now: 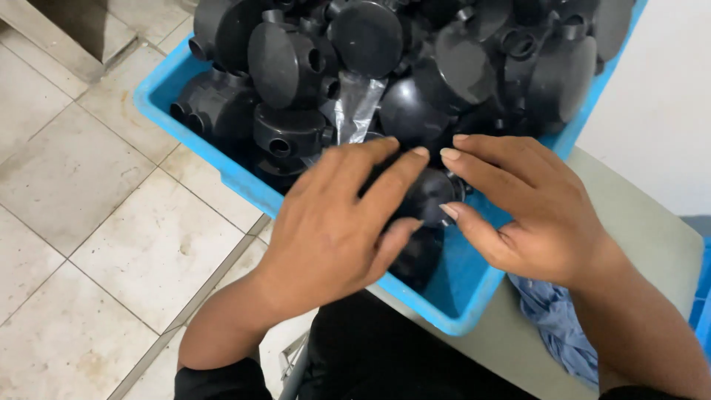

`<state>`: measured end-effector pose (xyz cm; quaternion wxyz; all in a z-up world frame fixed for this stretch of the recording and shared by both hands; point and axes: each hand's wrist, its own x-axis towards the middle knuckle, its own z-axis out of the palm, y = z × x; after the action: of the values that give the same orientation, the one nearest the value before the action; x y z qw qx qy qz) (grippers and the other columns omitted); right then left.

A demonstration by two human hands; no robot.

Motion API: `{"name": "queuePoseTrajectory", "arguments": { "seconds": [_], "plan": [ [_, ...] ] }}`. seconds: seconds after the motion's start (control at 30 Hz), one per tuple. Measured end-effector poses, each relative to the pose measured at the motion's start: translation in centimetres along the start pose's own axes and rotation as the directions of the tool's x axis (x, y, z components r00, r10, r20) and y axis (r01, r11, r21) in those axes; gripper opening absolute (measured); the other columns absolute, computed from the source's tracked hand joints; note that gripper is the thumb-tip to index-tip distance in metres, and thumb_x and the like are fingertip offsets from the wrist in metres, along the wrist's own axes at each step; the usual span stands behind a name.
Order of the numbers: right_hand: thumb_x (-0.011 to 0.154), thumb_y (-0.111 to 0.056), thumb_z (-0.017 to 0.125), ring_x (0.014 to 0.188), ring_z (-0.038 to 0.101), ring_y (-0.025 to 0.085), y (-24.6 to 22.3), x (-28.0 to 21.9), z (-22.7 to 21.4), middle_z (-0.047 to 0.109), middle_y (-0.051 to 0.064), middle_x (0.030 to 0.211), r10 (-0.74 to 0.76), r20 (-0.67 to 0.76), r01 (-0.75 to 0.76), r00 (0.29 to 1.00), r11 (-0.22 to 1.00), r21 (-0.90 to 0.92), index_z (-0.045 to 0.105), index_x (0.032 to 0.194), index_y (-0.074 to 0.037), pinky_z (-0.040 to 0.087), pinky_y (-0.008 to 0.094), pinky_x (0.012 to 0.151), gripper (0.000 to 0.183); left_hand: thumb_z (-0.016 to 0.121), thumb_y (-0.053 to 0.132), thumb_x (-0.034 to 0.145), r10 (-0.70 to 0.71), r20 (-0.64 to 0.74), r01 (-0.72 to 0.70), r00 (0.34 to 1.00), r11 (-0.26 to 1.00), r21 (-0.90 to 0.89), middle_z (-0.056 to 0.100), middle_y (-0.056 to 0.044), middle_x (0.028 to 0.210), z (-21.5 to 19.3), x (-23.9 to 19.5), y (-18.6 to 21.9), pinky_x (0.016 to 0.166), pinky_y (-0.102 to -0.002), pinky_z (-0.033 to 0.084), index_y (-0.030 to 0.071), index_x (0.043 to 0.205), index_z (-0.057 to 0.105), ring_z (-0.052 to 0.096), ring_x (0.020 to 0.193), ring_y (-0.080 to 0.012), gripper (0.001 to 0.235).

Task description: Cleaning black plastic electrical junction box covers using a blue cloth by wiping them individually.

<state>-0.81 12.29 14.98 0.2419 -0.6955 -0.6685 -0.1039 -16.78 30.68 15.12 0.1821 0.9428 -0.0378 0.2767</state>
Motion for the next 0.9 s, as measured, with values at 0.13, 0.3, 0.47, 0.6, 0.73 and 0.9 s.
{"name": "queuePoseTrajectory", "arguments": {
  "seconds": [0.13, 0.3, 0.47, 0.6, 0.73, 0.9],
  "plan": [
    [0.09, -0.022, 0.075, 0.104, 0.065, 0.035, 1.2, 3.3, 1.9, 0.06, 0.02, 0.126, -0.062, 0.106, 0.068, 0.992, 0.996, -0.058, 0.051, 0.135, -0.009, 0.054, 0.045, 0.08, 0.052, 0.079, 0.025, 0.079, -0.124, 0.018, 0.121, 0.992, 0.986, 0.117, 0.051, -0.021, 0.126, 0.0, -0.1, -4.4, 0.08, -0.048, 0.049, 0.007, 0.132, 0.049, 0.053, 0.113, -0.0394, 0.064],
    [0.092, -0.023, 0.069, 0.092, 0.065, 0.038, 2.1, 6.6, 2.9, 0.063, 0.024, 0.114, -0.101, 0.128, 0.113, 0.987, 0.99, -0.087, 0.06, 0.121, 0.002, 0.054, 0.046, 0.077, 0.039, 0.08, 0.025, 0.075, -0.07, 0.144, 0.076, 0.987, 0.996, -0.039, 0.046, -0.025, 0.132, 0.9, 0.9, -7.3, 0.085, -0.053, 0.047, 0.006, 0.134, 0.045, 0.048, 0.118, -0.0435, 0.072],
    [0.091, -0.021, 0.074, 0.098, 0.067, 0.037, 3.5, 6.0, 3.1, 0.065, 0.025, 0.112, -0.039, 0.091, 0.054, 0.995, 0.983, -0.175, 0.065, 0.112, 0.006, 0.057, 0.046, 0.081, 0.036, 0.082, 0.039, 0.066, 0.067, 0.167, -0.097, 0.984, 0.98, 0.176, 0.052, -0.018, 0.131, 3.0, 4.0, -7.4, 0.086, -0.039, 0.048, 0.006, 0.131, 0.05, 0.053, 0.118, -0.0318, 0.08],
    [0.09, -0.029, 0.073, 0.098, 0.066, 0.037, 4.7, 4.9, 3.0, 0.064, 0.024, 0.114, 0.039, 0.11, -0.015, 0.993, 0.977, -0.212, 0.064, 0.115, 0.003, 0.055, 0.046, 0.08, 0.041, 0.076, 0.043, 0.068, 0.103, 0.215, -0.152, 0.971, 0.961, 0.229, 0.053, -0.015, 0.127, 4.4, 5.2, -7.1, 0.088, -0.036, 0.048, 0.01, 0.132, 0.049, 0.054, 0.112, -0.0278, 0.077],
    [0.088, -0.034, 0.07, 0.095, 0.067, 0.035, 5.4, 4.0, 3.8, 0.066, 0.02, 0.109, 0.089, 0.159, -0.065, 0.983, 0.987, -0.147, 0.066, 0.108, 0.001, 0.055, 0.044, 0.077, 0.041, 0.058, 0.025, 0.089, 0.134, 0.202, -0.193, 0.97, 0.93, 0.311, 0.053, -0.001, 0.091, 6.7, 5.4, -6.8, 0.068, -0.03, 0.045, 0.017, 0.108, 0.058, 0.053, 0.083, -0.0199, 0.021],
    [0.09, -0.026, 0.065, 0.085, 0.065, 0.034, 5.7, 3.9, 4.0, 0.067, 0.018, 0.101, 0.116, 0.152, -0.11, 0.982, 0.993, -0.048, 0.069, 0.1, 0.003, 0.052, 0.043, 0.07, 0.031, 0.082, 0.051, 0.071, 0.064, 0.405, -0.03, 0.912, 0.995, -0.091, 0.061, -0.007, 0.084, 8.0, 5.3, -6.7, 0.052, -0.043, 0.05, 0.01, 0.109, 0.055, 0.059, 0.073, -0.0286, 0.062]
  ]
}}
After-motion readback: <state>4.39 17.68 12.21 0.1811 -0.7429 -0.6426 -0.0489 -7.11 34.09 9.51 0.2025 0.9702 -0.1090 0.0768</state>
